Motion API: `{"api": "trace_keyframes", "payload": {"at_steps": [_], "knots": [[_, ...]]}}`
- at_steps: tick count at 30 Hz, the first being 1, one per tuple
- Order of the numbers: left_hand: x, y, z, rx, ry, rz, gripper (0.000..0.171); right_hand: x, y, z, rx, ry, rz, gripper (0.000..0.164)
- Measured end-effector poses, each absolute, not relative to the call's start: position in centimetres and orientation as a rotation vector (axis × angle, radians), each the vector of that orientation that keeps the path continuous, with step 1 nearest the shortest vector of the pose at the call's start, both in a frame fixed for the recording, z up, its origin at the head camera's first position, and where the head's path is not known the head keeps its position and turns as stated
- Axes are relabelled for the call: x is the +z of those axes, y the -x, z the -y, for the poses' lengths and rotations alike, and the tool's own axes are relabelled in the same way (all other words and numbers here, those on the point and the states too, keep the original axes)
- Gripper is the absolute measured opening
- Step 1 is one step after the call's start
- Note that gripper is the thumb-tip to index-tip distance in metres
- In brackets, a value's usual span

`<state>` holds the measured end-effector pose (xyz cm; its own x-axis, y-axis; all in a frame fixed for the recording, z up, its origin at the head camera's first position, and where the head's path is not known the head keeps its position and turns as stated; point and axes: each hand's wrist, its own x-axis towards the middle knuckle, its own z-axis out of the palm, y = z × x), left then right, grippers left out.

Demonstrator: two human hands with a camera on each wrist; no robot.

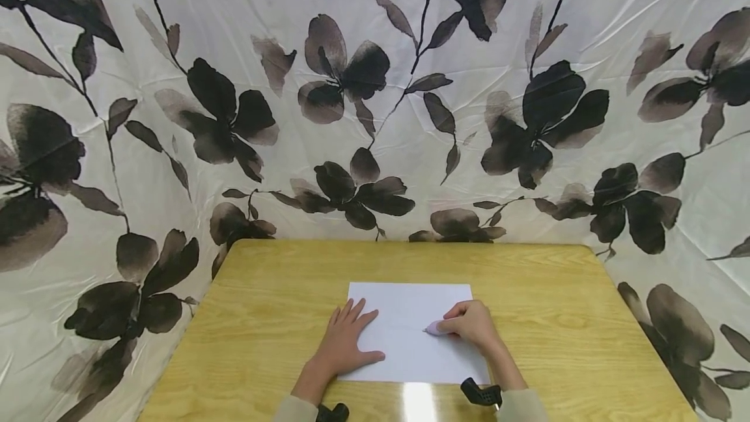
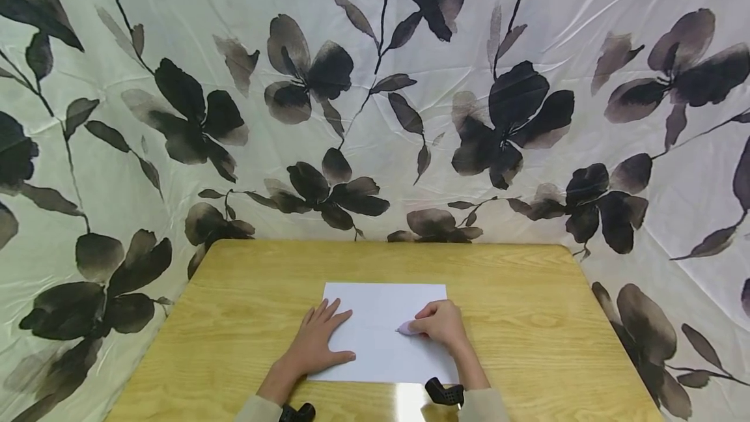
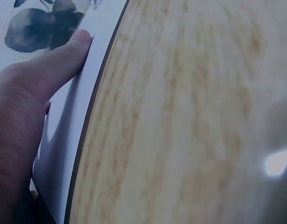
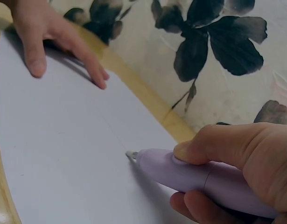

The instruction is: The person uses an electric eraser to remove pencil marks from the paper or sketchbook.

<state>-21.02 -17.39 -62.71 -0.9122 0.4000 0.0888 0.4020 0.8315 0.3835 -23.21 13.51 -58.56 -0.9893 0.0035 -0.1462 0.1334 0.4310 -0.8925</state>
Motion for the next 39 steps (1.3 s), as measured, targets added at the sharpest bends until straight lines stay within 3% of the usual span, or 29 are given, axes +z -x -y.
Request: {"api": "trace_keyframes", "payload": {"at_steps": [39], "knots": [[-62.79,21.21,17.6,-0.592,0.659,2.991,0.089,-58.53,23.62,-12.98,-1.611,-0.094,-2.572,0.02]]}}
